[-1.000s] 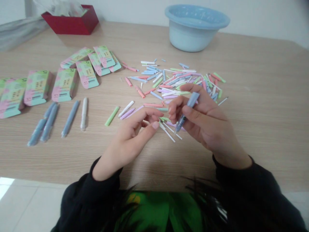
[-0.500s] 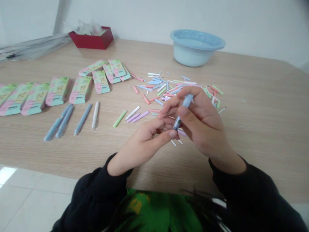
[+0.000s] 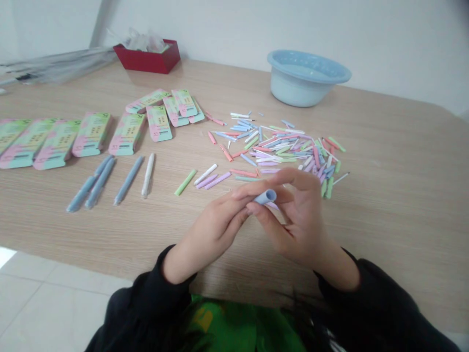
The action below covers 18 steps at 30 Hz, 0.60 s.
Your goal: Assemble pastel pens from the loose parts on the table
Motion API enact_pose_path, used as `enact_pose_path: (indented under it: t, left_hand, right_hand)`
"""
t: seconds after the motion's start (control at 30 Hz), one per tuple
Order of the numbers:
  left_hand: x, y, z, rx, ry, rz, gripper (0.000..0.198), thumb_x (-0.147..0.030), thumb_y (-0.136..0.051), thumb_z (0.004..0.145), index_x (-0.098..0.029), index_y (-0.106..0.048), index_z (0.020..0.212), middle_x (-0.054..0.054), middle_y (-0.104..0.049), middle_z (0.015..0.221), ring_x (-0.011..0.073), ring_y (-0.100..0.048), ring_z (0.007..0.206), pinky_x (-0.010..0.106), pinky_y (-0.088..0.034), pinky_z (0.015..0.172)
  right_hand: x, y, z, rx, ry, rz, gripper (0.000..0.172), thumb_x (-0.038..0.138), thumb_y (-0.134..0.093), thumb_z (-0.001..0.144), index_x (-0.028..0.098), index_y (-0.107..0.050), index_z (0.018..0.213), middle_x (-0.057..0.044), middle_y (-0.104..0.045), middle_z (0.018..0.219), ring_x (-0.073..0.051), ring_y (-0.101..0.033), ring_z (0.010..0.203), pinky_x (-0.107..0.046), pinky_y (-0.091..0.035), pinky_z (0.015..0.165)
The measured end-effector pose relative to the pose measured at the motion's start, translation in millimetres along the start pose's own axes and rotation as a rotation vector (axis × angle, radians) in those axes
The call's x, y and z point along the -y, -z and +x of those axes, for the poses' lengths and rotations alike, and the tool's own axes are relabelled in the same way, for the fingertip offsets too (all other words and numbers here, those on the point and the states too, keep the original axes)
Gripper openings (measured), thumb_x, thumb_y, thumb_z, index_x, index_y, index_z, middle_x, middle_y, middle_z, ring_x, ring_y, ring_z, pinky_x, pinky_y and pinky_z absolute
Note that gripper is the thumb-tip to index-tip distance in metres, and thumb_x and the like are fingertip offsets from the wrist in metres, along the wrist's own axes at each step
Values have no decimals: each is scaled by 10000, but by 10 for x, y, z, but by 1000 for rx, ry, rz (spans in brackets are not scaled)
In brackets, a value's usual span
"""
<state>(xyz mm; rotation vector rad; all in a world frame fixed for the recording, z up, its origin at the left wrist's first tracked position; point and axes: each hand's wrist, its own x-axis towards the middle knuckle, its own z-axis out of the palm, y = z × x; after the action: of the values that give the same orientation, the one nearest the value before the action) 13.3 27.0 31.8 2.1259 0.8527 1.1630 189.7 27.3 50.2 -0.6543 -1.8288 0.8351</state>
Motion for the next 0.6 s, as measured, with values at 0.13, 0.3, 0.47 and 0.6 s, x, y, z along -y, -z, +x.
enact_pose_path:
  t: [0.13,0.3,0.47,0.6]
  left_hand:
    - [96,40,-113,-20,-79,73,264,-197,-513,1041,-196,-699,1227,123,-757,1261,242,-712,1194,402,-591,1012]
    - [63,94,-121,-8,-93,83,220,-182,-528,1025,-196,-711,1145,125,-760,1249,246,-717,1179,408,-611,984]
    - [18,82,-117,2,-76,104,196,-129,-524,1008,-165,-696,1093,159,-761,1222,266,-718,1166,423,-612,976]
    - [32,53,-163,-31,-47,131,167,-175,-554,1004,-183,-681,1113,141,-770,1160,272,-727,1092,441,-614,940]
  right_hand:
    - [11,-28,-55,47,64,-131,511,36,-609,905,354,-425,1261,-10,-758,1152,-223,-729,1133,-463,-582,1021]
    - [62,-53,-67,58,47,-100,450,32,-606,899,329,-460,1205,-39,-755,1211,-218,-689,1226,-463,-588,1030]
    - [15,-86,-113,24,-7,17,360,43,-620,933,302,-493,1150,-51,-751,1210,-218,-679,1241,-478,-549,1084]
    - [-3,-98,-115,-2,-40,77,340,48,-613,933,303,-490,1122,-43,-755,1166,-242,-677,1252,-509,-569,1051]
